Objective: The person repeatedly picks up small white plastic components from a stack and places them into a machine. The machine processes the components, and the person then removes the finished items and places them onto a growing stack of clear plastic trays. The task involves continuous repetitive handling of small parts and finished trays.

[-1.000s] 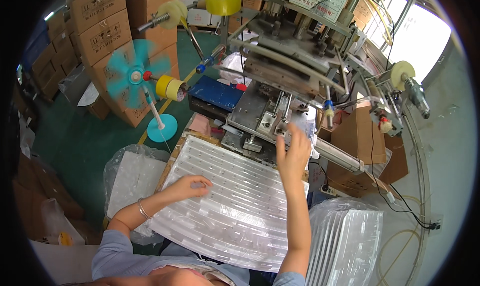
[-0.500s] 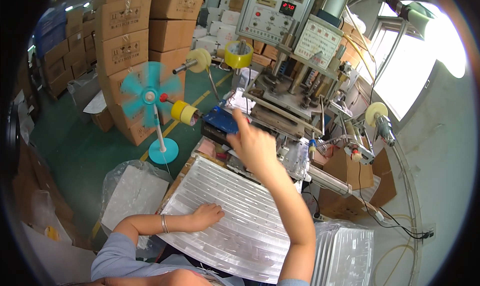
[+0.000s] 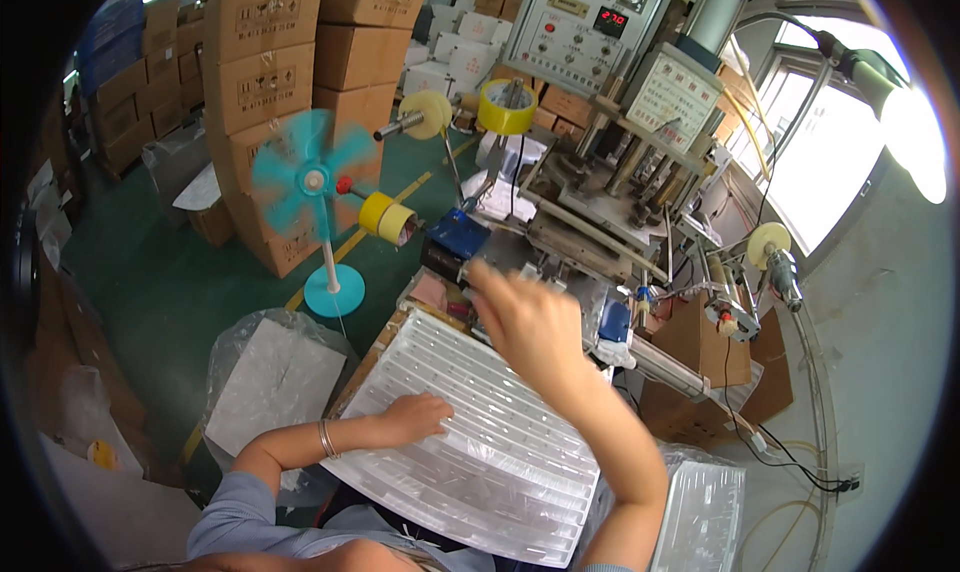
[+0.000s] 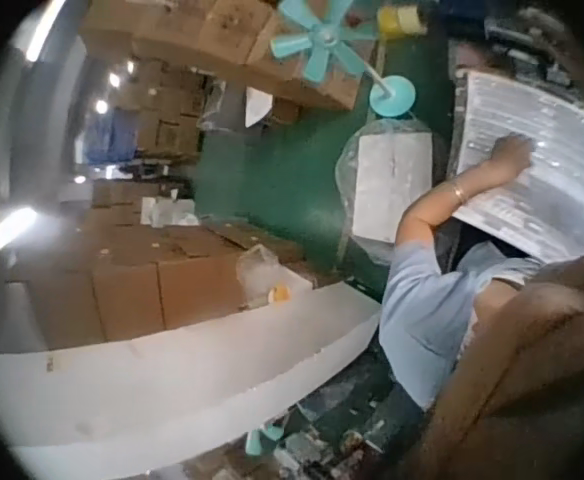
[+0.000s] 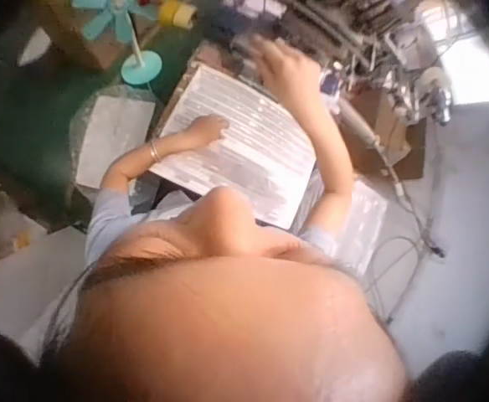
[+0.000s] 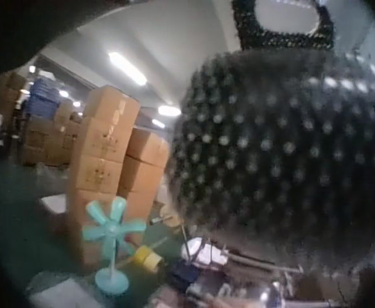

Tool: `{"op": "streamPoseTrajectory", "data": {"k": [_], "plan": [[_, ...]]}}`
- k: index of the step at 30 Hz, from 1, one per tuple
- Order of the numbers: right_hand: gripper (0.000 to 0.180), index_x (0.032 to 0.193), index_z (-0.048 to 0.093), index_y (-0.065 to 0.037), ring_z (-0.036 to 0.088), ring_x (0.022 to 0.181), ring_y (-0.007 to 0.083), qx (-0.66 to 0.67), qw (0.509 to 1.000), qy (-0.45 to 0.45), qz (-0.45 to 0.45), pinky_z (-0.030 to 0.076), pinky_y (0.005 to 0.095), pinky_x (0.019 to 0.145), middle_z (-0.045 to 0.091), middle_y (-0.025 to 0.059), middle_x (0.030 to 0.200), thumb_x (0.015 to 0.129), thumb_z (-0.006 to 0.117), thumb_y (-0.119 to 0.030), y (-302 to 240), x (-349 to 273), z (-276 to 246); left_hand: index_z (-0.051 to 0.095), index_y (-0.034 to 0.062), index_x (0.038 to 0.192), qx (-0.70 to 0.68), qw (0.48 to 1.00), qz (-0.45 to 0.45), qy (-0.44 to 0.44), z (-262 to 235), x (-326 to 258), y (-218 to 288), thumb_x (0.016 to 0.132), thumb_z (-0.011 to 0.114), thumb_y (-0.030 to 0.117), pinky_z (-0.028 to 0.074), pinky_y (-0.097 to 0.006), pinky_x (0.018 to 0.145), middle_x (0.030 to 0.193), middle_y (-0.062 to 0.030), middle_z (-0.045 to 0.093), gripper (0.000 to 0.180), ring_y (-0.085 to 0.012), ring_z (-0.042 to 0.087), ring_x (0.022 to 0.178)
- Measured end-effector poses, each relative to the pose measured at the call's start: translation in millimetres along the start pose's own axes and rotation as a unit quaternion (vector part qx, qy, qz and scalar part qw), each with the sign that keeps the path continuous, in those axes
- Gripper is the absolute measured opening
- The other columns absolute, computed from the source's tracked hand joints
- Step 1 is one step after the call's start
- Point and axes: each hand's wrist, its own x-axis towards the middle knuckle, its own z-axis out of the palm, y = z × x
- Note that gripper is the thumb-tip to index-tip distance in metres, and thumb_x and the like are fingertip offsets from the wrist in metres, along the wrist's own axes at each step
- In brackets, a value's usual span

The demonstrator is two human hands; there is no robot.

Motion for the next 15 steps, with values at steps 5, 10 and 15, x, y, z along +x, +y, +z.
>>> {"op": "streamPoseTrajectory", "data": {"k": [5, 10, 15], "plan": [[0.013, 0.092, 0.064, -0.011, 0.060, 0.054, 0.0192, 0.098, 0.967, -0.082, 0.221, 0.046, 0.0317, 0.048, 0.062, 0.0053, 0.069, 0.080, 0.064, -0.016, 7, -132, 19, 0.056, 0.0070, 0.103, -0.324, 0.944, -0.057, -0.004, -2, 11, -27, 0.085, 0.061, 0.023, 0.051, -0.034, 0.068, 0.092, -0.0103, 0.066, 0.024, -0.0228, 0.065, 0.078], [0.015, 0.094, 0.064, -0.011, 0.062, 0.060, 0.0216, 0.146, 0.923, -0.214, 0.285, 0.049, 0.0334, 0.053, 0.064, 0.0054, 0.075, 0.080, 0.064, -0.015, -5, -214, 23, 0.054, 0.0049, 0.110, -0.703, 0.657, -0.272, -0.020, -29, 24, -19, 0.088, 0.060, 0.022, 0.052, -0.029, 0.072, 0.100, -0.0090, 0.063, 0.028, -0.0154, 0.062, 0.086], [0.020, 0.095, 0.063, -0.012, 0.062, 0.068, 0.0243, 0.176, 0.919, -0.255, 0.243, 0.050, 0.0345, 0.056, 0.059, 0.0056, 0.074, 0.076, 0.066, -0.019, -23, -243, 41, 0.054, 0.0061, 0.108, -0.624, 0.741, -0.242, -0.051, -26, 48, -6, 0.086, 0.062, 0.017, 0.050, -0.028, 0.074, 0.096, -0.0080, 0.062, 0.025, -0.0148, 0.061, 0.085]]}}
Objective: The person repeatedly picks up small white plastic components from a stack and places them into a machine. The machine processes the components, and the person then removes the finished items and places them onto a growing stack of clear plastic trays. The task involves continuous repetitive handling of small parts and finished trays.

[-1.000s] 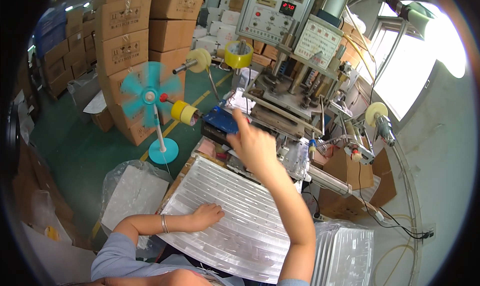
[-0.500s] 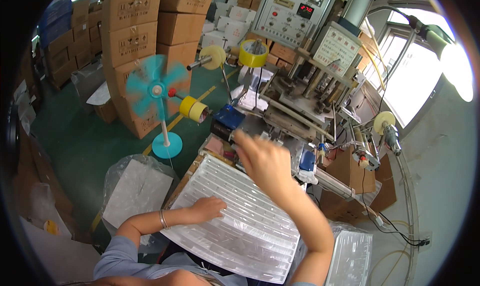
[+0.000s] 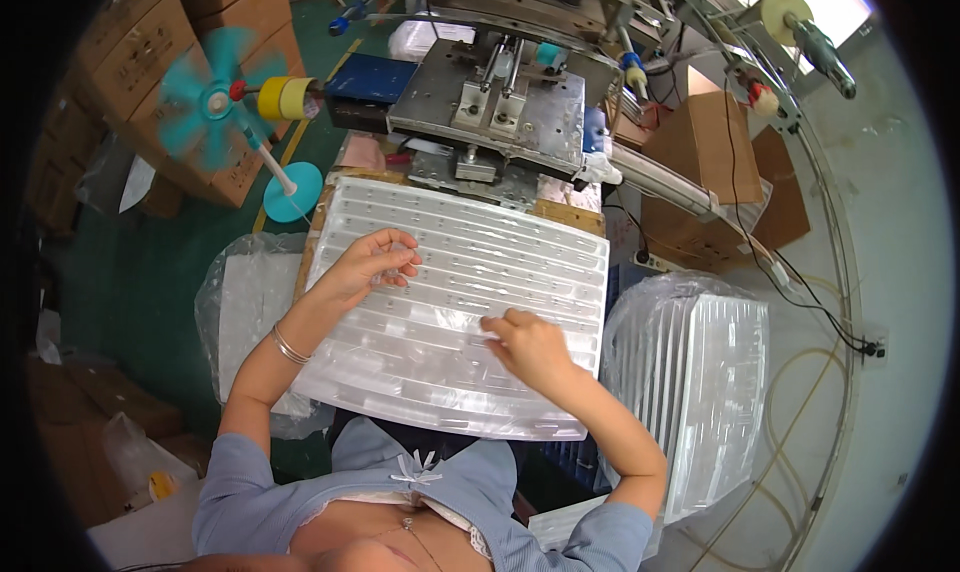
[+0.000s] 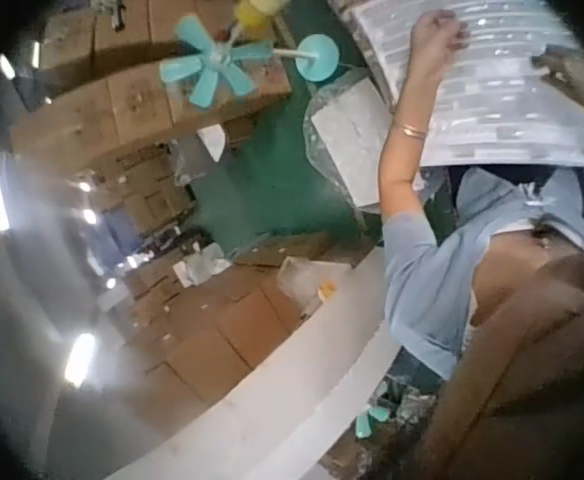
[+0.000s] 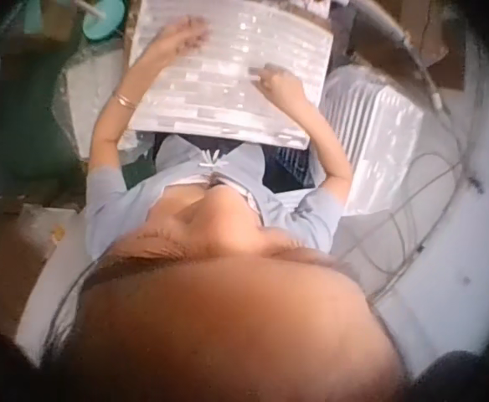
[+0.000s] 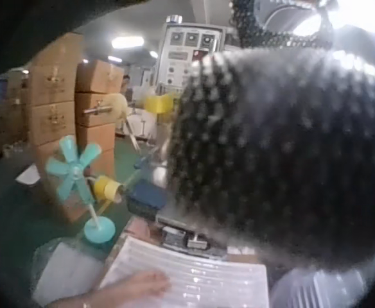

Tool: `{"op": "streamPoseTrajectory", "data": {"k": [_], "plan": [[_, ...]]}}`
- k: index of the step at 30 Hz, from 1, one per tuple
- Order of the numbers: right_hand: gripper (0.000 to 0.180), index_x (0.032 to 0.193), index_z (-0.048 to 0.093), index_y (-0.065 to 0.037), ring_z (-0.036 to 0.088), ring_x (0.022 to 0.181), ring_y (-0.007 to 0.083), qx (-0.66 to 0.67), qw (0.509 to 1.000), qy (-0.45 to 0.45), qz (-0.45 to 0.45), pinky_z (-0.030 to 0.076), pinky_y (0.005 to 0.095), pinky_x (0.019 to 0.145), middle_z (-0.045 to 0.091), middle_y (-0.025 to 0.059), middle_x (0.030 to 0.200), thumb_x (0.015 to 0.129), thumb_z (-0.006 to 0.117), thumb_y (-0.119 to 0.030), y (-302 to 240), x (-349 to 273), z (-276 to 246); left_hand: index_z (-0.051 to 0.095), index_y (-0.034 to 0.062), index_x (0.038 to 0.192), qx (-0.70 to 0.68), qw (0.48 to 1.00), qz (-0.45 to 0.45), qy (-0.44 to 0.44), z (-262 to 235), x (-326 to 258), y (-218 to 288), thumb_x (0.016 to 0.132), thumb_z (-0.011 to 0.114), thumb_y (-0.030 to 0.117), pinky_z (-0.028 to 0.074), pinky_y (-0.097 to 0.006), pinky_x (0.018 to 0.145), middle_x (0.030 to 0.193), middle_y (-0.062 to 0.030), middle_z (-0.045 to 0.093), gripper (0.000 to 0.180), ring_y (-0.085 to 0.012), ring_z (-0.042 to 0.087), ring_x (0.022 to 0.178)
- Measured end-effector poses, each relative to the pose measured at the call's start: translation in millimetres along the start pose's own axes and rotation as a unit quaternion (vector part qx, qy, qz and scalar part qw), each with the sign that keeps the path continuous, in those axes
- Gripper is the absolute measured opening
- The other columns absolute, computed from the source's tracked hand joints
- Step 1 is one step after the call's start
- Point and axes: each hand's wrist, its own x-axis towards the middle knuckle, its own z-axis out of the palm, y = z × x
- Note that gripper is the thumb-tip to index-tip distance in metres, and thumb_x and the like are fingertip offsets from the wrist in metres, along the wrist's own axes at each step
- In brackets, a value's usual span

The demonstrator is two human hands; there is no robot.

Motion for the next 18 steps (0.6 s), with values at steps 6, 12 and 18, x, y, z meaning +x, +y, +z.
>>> {"op": "streamPoseTrajectory", "data": {"k": [6, 12, 18], "plan": [[0.029, 0.098, 0.058, -0.011, 0.060, 0.067, 0.0246, -0.017, 0.997, -0.022, -0.075, 0.049, 0.0355, 0.056, 0.056, 0.0074, 0.074, 0.073, 0.068, -0.022, -19, -1, 35, 0.052, 0.0043, 0.100, 0.200, 0.964, 0.156, 0.084, 7, 9, -2, 0.085, 0.057, 0.008, 0.050, -0.029, 0.073, 0.092, -0.0085, 0.063, 0.016, -0.0179, 0.062, 0.085], [0.029, 0.099, 0.055, -0.010, 0.062, 0.068, 0.0245, 0.077, 0.992, -0.082, -0.059, 0.050, 0.0351, 0.057, 0.059, 0.0079, 0.086, 0.074, 0.067, -0.019, -6, 3, 22, 0.054, 0.0033, 0.104, 0.424, 0.839, 0.311, 0.139, 37, 30, 35, 0.081, 0.054, 0.001, 0.048, -0.030, 0.079, 0.094, -0.0100, 0.064, 0.023, -0.0232, 0.063, 0.092], [0.028, 0.101, 0.055, -0.006, 0.059, 0.066, 0.0137, 0.256, 0.947, 0.169, 0.095, 0.048, 0.0259, 0.056, 0.060, 0.0074, 0.097, 0.075, 0.064, -0.004, 40, 33, -43, 0.058, 0.0131, 0.114, 0.584, 0.639, 0.446, 0.229, 90, 98, 101, 0.074, 0.056, 0.000, 0.051, -0.039, 0.072, 0.097, -0.0125, 0.062, 0.042, -0.0284, 0.064, 0.082]]}}
